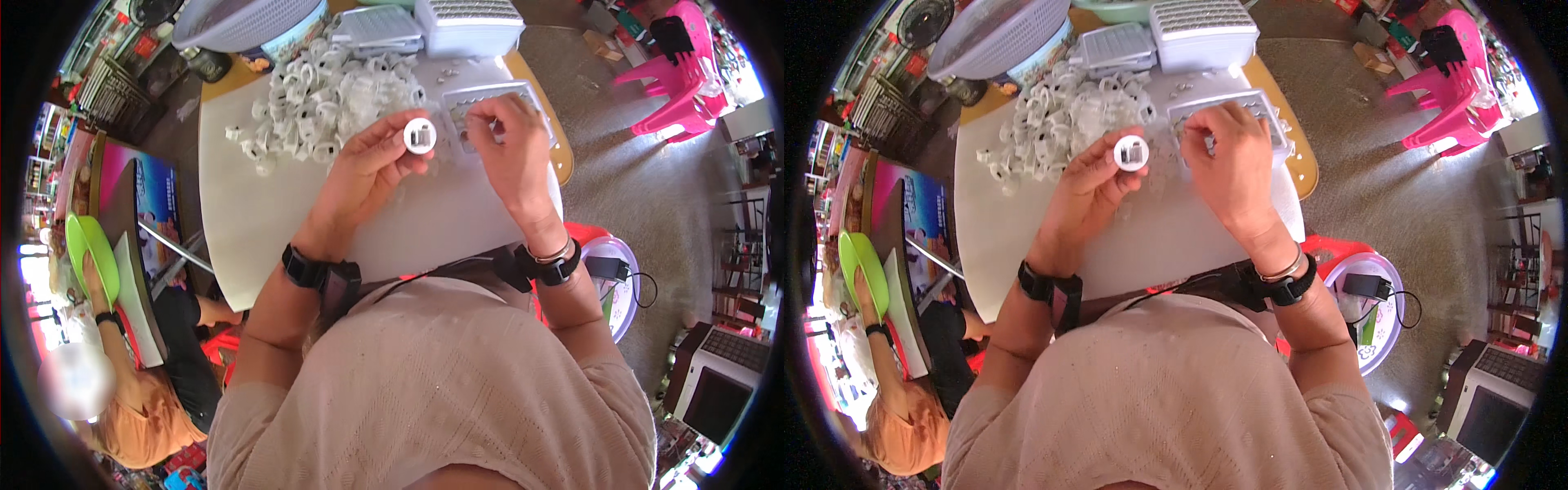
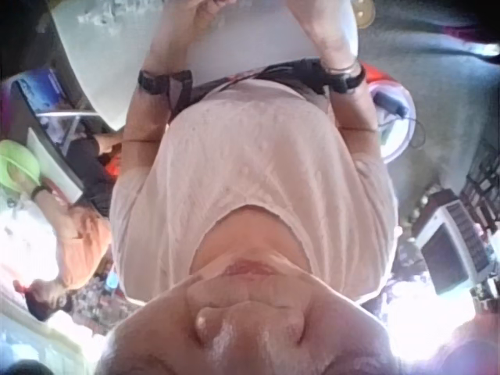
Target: Manually assemble small white plastic components by inserting a inner white piece into an outer white casing.
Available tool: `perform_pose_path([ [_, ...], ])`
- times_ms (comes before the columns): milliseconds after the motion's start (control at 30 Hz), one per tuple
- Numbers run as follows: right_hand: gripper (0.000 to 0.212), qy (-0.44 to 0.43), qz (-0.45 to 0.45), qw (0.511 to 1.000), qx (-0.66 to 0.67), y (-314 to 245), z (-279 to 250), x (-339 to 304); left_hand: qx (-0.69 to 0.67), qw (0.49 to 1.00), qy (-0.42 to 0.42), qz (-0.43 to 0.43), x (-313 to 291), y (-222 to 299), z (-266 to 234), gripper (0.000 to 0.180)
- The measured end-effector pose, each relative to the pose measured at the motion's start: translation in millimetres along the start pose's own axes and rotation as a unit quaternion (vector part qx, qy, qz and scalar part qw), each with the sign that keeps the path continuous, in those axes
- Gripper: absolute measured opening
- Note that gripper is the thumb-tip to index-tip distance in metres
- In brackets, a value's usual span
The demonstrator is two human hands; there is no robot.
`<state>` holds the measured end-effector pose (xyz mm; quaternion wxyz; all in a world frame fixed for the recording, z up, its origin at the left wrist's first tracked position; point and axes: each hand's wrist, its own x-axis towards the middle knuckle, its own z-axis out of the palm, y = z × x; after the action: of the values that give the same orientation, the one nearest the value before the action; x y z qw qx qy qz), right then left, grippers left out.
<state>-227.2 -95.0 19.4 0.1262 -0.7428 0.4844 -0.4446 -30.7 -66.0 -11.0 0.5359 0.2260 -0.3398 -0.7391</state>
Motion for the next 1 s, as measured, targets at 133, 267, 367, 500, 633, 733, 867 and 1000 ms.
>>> perform_pose_path([
  [133,0.014,0.021,-0.092,0.995,0.033,-13.4,-4.3,-8.9,-0.023,0.999,-0.018,-0.023,0.7,-0.7,-3.7,0.033],
  [267,0.017,0.037,-0.182,0.983,-0.011,-20.3,0.6,-13.9,-0.042,0.998,-0.031,-0.046,1.0,-3.9,-9.1,0.031],
  [367,0.019,0.042,-0.212,0.976,-0.04,-21.2,4.1,-16.2,-0.022,0.999,-0.014,-0.036,0.0,-5.1,-1.2,0.031],
  [500,0.02,0.025,-0.203,0.979,-0.023,-18.2,6.7,-15.4,-0.001,0.999,-0.02,-0.029,-0.2,-3.8,0.1,0.03],
  [633,0.017,-0.115,0.026,0.976,0.185,-19.3,-0.7,-14.2,0.02,0.999,-0.037,-0.024,-1.0,-4.6,-0.6,0.03],
  [733,0.014,-0.136,0.094,0.956,0.24,-20.0,-1.9,-13.8,0.041,0.998,-0.035,-0.031,-1.4,-4.3,-0.2,0.031],
  [867,0.011,-0.123,0.09,0.959,0.238,-16.1,-8.2,-14.0,0.041,0.998,-0.044,-0.031,-0.8,-6.0,-0.6,0.031],
  [1000,0.008,-0.05,0.056,0.986,0.15,-0.7,-20.4,-9.3,0.033,0.999,-0.021,-0.018,-4.5,-3.7,-2.9,0.031],
])
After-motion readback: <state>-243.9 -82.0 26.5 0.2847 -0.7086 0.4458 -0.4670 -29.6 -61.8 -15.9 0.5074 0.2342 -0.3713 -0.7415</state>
